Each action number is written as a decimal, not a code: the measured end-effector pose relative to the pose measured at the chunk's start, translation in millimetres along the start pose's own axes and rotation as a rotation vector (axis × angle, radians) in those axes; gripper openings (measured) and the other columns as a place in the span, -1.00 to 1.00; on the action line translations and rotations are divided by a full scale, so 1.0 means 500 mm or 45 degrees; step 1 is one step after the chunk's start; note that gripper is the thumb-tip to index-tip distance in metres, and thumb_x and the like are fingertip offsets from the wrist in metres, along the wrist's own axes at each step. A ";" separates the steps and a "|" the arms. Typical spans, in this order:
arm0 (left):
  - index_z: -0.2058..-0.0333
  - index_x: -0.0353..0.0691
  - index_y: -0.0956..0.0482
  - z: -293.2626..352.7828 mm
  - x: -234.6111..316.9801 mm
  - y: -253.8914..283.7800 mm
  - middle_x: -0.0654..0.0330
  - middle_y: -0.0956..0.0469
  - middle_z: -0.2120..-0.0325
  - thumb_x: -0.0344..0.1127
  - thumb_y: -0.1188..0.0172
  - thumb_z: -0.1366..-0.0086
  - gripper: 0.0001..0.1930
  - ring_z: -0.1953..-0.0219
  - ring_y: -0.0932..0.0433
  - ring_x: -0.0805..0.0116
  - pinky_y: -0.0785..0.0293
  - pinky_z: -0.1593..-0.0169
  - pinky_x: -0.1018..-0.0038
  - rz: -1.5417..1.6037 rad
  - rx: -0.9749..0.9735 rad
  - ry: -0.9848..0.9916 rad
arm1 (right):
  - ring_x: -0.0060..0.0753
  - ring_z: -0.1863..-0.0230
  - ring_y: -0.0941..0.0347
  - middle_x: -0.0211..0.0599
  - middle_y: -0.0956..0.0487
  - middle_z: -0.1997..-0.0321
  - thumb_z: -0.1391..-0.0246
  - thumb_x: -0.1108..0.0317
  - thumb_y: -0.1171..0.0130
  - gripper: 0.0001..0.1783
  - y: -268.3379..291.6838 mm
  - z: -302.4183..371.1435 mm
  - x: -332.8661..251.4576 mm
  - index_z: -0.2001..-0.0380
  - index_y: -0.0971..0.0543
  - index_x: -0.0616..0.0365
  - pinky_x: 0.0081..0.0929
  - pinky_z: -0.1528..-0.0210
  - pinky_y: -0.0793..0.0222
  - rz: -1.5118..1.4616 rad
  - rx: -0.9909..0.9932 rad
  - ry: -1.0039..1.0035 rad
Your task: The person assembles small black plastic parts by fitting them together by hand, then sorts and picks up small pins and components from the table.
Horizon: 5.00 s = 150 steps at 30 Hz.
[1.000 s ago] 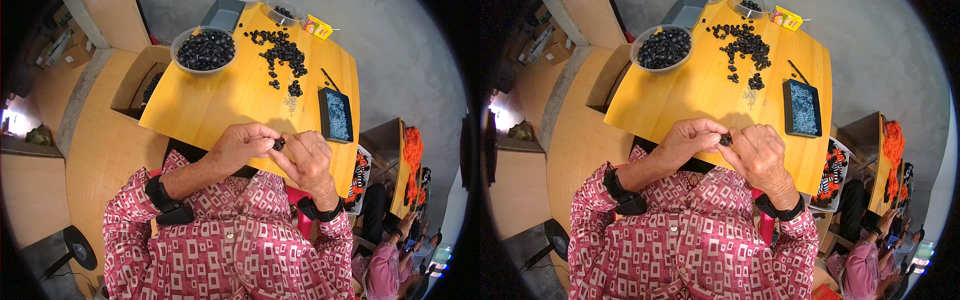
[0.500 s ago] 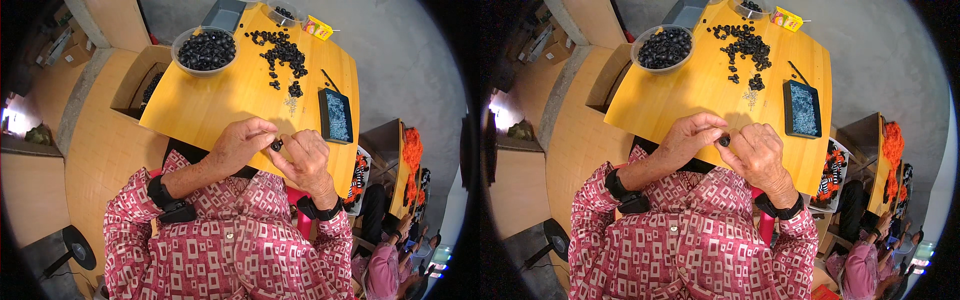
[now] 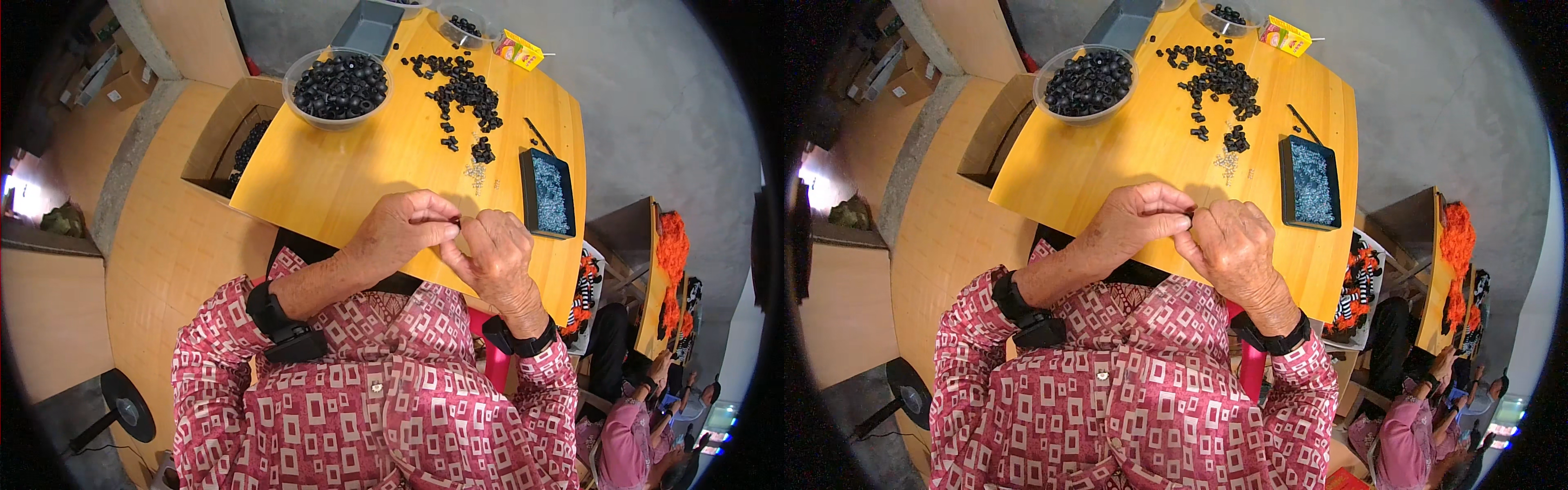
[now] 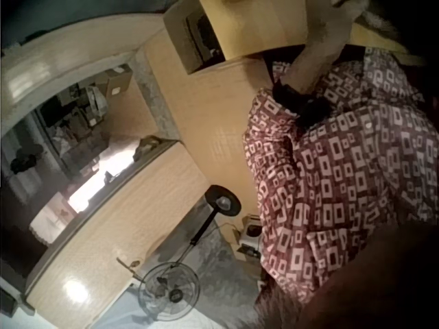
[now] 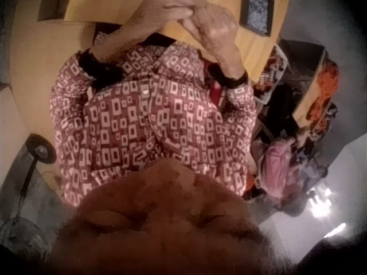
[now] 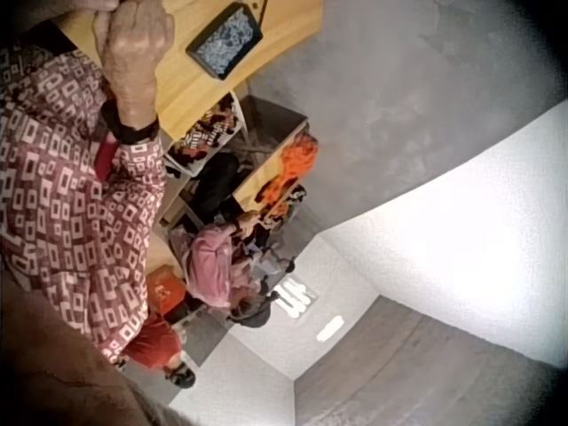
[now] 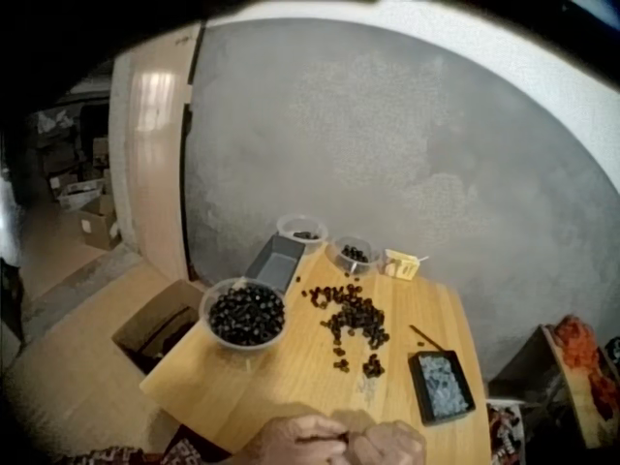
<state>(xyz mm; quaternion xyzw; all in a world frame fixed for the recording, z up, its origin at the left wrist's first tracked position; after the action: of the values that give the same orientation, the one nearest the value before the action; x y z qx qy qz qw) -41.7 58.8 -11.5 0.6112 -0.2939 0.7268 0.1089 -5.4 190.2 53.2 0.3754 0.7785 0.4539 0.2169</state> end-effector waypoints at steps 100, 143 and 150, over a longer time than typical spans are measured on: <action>0.00 -0.20 -0.47 0.011 -0.020 -0.036 0.28 -0.56 0.20 -0.47 -0.22 -0.24 -0.66 0.19 -0.55 0.57 -0.56 0.12 0.63 0.537 -0.086 0.116 | -0.28 0.37 -0.50 -0.17 -0.59 0.34 0.19 0.51 -0.40 -0.60 0.049 0.047 0.017 0.17 -0.61 0.27 -0.43 0.33 -0.44 -0.675 0.111 -0.398; 0.23 -0.30 -0.61 -0.016 -0.004 -0.025 0.28 -0.59 0.34 -0.33 -0.24 -0.23 -0.81 0.23 -0.49 0.55 -0.39 0.06 0.57 0.160 -0.135 -0.005 | -0.28 0.42 -0.43 -0.29 -0.47 0.44 0.21 0.27 -0.42 -0.55 0.043 0.026 0.023 0.22 -0.56 0.25 -0.41 0.40 -0.32 -0.071 0.105 -0.075; 0.20 -0.31 -0.61 -0.013 0.004 -0.024 0.28 -0.58 0.27 -0.29 -0.24 -0.24 -0.77 0.20 -0.49 0.56 -0.39 0.05 0.57 0.073 -0.131 0.049 | -0.32 0.51 -0.37 -0.32 -0.40 0.53 0.19 0.29 -0.40 -0.66 0.037 0.028 0.019 0.37 -0.54 0.26 -0.40 0.48 -0.24 0.077 0.081 0.033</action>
<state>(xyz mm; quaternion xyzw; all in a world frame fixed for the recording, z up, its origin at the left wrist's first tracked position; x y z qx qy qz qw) -41.4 71.8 -6.4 0.5820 -0.3462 0.7251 0.1251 5.6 210.9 62.2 0.3995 0.7836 0.4400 0.1810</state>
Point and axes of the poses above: each hand's wrist, its own z-axis away from the middle knuckle, its own y-axis out of the back of the hand, x = y × z, the point moved 4 cm from there along -z, towards the middle knuckle
